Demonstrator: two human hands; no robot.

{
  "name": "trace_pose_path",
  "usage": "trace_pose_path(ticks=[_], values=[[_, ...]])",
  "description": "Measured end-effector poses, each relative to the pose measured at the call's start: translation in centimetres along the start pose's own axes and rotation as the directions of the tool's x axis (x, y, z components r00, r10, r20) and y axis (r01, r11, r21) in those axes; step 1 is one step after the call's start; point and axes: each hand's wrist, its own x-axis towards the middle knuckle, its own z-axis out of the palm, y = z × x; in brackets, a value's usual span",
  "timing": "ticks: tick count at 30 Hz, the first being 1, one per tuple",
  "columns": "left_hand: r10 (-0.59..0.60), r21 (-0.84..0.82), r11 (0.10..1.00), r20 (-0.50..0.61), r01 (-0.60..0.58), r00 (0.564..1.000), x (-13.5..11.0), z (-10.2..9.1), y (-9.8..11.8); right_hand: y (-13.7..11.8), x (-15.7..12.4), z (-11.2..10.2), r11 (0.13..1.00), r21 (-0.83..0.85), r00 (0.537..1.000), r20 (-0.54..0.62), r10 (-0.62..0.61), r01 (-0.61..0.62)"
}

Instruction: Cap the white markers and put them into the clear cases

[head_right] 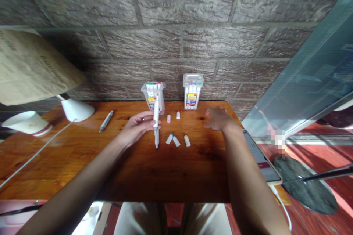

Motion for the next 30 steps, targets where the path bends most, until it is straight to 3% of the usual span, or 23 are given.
trace_pose_path(ticks=[4,8,14,17,20,25,30], values=[[-0.002,0.008,1.000,-0.004,0.003,1.000,0.0,0.0,0.0,2.2,0.5,-0.1,0.996,0.009,0.993,0.073,0.089,-0.089],[-0.005,0.016,1.000,0.011,0.004,1.000,0.0,0.0,-0.1,2.0,0.8,0.5,0.994,0.072,0.993,0.088,0.074,-0.080],[-0.016,0.001,1.000,0.022,0.016,1.000,0.0,0.0,0.0,-1.7,0.3,1.2,0.978,0.181,0.992,0.048,-0.116,0.106],[-0.019,-0.005,1.000,0.031,0.019,0.999,0.0,0.1,-0.1,-3.6,0.2,1.8,0.933,0.272,0.965,0.046,-0.258,0.237],[-0.025,-0.011,1.000,0.025,0.025,0.999,0.0,0.0,-0.1,-4.5,0.2,2.4,0.864,0.335,0.922,-0.040,-0.384,0.375],[-0.058,-0.041,0.998,-0.032,0.056,0.998,-0.1,0.1,0.0,-4.1,0.6,2.9,0.886,0.264,0.921,-0.025,-0.388,0.380],[-0.081,-0.006,0.997,-0.020,0.081,0.996,-0.1,0.3,0.1,-4.1,0.8,3.0,0.896,0.250,0.928,-0.025,-0.372,0.366]])
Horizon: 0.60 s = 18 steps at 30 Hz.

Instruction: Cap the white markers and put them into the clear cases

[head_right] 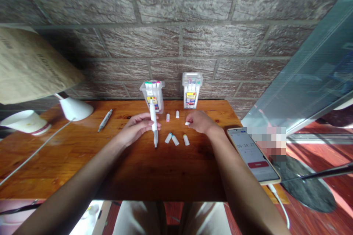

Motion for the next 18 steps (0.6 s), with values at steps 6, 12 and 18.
trace_pose_path(ticks=[6,12,18], values=[[-0.077,0.080,0.994,0.038,0.074,0.996,0.0,-0.4,-0.3,-1.0,-0.1,0.2,0.998,0.019,0.997,-0.043,-0.057,0.057],[-0.144,0.194,0.975,0.161,0.112,0.976,-0.5,-0.1,0.0,-3.4,-0.6,-0.4,0.825,0.485,0.947,-0.268,-0.175,0.290],[-0.143,0.204,0.973,0.185,0.104,0.972,-0.6,0.1,0.1,-5.0,-1.0,-1.1,0.632,0.723,0.943,-0.329,-0.040,0.279]])
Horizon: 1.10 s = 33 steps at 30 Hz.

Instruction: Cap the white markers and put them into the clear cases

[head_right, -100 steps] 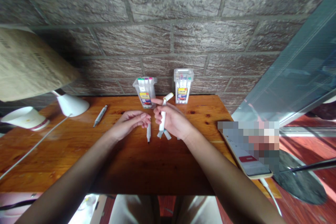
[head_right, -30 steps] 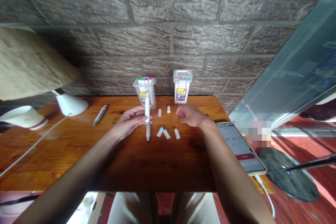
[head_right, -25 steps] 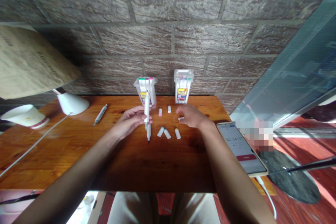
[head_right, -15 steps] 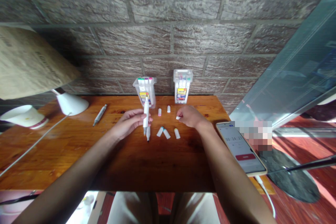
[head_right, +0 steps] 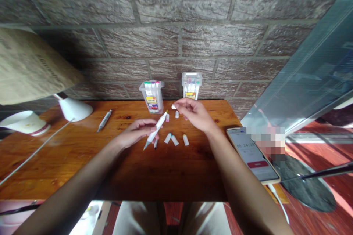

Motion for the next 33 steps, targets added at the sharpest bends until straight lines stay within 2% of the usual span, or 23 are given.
trace_pose_path(ticks=[4,10,19,23,27,33], values=[[-0.001,0.021,1.000,0.023,0.001,1.000,0.0,0.0,0.0,0.2,0.0,0.3,0.995,0.099,1.000,-0.018,0.015,-0.013],[0.001,0.039,0.999,0.059,-0.003,0.998,-0.1,0.1,0.0,0.6,-0.1,0.7,0.998,0.061,1.000,0.002,0.015,-0.015],[-0.018,0.060,0.998,0.088,0.012,0.996,-0.2,0.2,0.4,0.8,-0.4,1.4,0.998,0.011,0.978,0.198,0.062,-0.065],[-0.024,0.064,0.998,0.108,0.017,0.994,-0.3,0.5,0.5,0.7,-0.4,1.5,0.996,-0.013,0.968,0.236,0.083,-0.083],[-0.015,0.082,0.997,0.055,0.011,0.998,-0.2,0.6,0.3,0.5,-0.4,1.8,0.995,-0.076,0.970,0.230,0.083,-0.067],[0.013,0.124,0.992,-0.008,-0.012,1.000,-0.1,0.4,0.3,0.5,-0.6,2.3,0.993,-0.033,0.970,0.215,0.115,-0.111]])
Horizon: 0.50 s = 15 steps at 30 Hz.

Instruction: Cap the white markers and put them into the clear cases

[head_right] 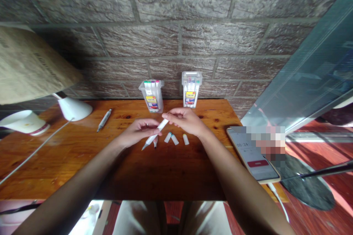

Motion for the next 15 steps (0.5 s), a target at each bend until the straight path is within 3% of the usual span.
trace_pose_path(ticks=[9,15], values=[[0.123,0.021,0.992,-0.054,-0.123,0.991,0.3,0.0,0.1,1.3,0.4,1.4,0.980,0.196,0.991,0.129,-0.046,0.020],[0.069,-0.010,0.998,0.006,-0.069,0.998,0.2,0.0,0.0,1.2,0.4,1.4,0.984,0.176,0.998,0.064,-0.022,0.011]])
